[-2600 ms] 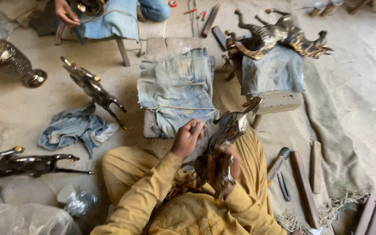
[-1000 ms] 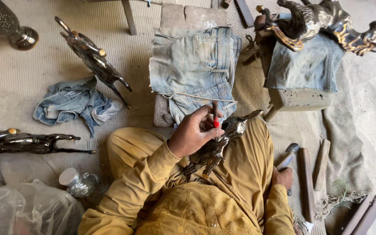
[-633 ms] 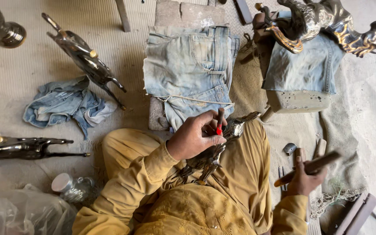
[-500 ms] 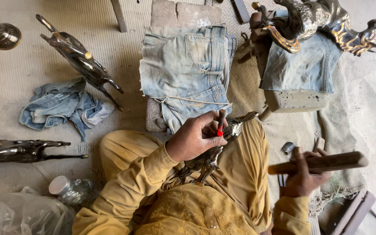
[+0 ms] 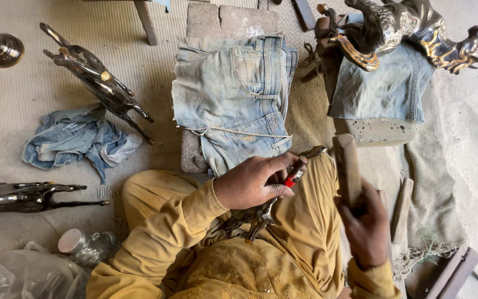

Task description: The person sits on the floor and uses a wooden mallet to tap a metal horse sculpture, focusing on the head and neck area. They repeatedly reposition the sculpture and continue tapping specific spots with the mallet.

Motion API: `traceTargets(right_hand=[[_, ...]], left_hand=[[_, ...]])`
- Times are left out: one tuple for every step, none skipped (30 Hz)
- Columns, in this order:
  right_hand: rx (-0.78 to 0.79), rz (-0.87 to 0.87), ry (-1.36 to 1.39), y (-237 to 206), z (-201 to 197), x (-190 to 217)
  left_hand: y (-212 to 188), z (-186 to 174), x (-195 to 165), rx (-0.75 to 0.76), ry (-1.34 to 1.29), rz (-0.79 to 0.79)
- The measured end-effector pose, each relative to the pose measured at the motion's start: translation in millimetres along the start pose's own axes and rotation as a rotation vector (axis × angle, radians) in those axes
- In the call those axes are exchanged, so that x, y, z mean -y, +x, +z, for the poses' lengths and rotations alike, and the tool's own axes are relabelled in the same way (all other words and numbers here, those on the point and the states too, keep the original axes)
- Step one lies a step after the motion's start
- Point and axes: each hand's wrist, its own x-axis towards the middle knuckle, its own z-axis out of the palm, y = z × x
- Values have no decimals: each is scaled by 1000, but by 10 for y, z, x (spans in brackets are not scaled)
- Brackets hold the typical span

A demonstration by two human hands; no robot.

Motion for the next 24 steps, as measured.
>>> traceTargets(right_hand=[[-29,-79,-49,-7,-56,92],[-59,-161,-96,4,-103,163],[-80,-257,-253,18,-161,220],[-103,-349,-412,25,-233,269],[-127,-442,-571,32,-293,297],[-122,-487,-601,32,-344,316],[-117,-535,-629,30,-393,324],[-110,-583,-653,34,-425,323],[-120,-570,-604,40,-442,317],[-128,-556,-556,45,-449,312],[-137,-541,-507,49,-444,310],[-118,-508,-577,51,-430,314],[-100,-475,-645,55,-414,325],[-83,-440,-713,52,-398,347],[-121,-430,-646,50,-380,371],[-151,-424,-576,49,-366,402],[-176,-412,-506,42,-355,432],[-137,-428,-591,42,-352,462],[-101,-446,-676,40,-353,485],[-67,-465,-761,40,-351,500],[-128,-386,-660,40,-353,505],[-186,-309,-556,48,-357,499],[-238,-229,-453,49,-360,484],[-168,-309,-553,62,-370,463]], left_hand=[[3,6,-3,7,13,39],[18,4,2,14,28,79],[28,5,7,22,44,119],[39,20,9,31,71,153],[54,37,11,40,97,187],[62,47,13,49,123,222],[65,58,14,74,137,197],[59,65,11,98,152,171],[53,74,6,123,165,145],[78,84,8,125,151,176],[106,93,9,128,138,207],[122,99,4,134,124,240],[126,96,-2,141,118,190],[119,78,-9,152,114,141],[118,64,-17,160,112,93],[124,45,-24,158,114,80],[117,26,-35,157,110,61],[105,16,-51,159,105,41],[97,13,-67,164,106,28],[99,9,-80,170,108,19],[99,8,-89,174,111,11],[90,-5,-96,149,121,15],[84,-6,-99,123,128,17],[76,-3,-102,96,132,18]])
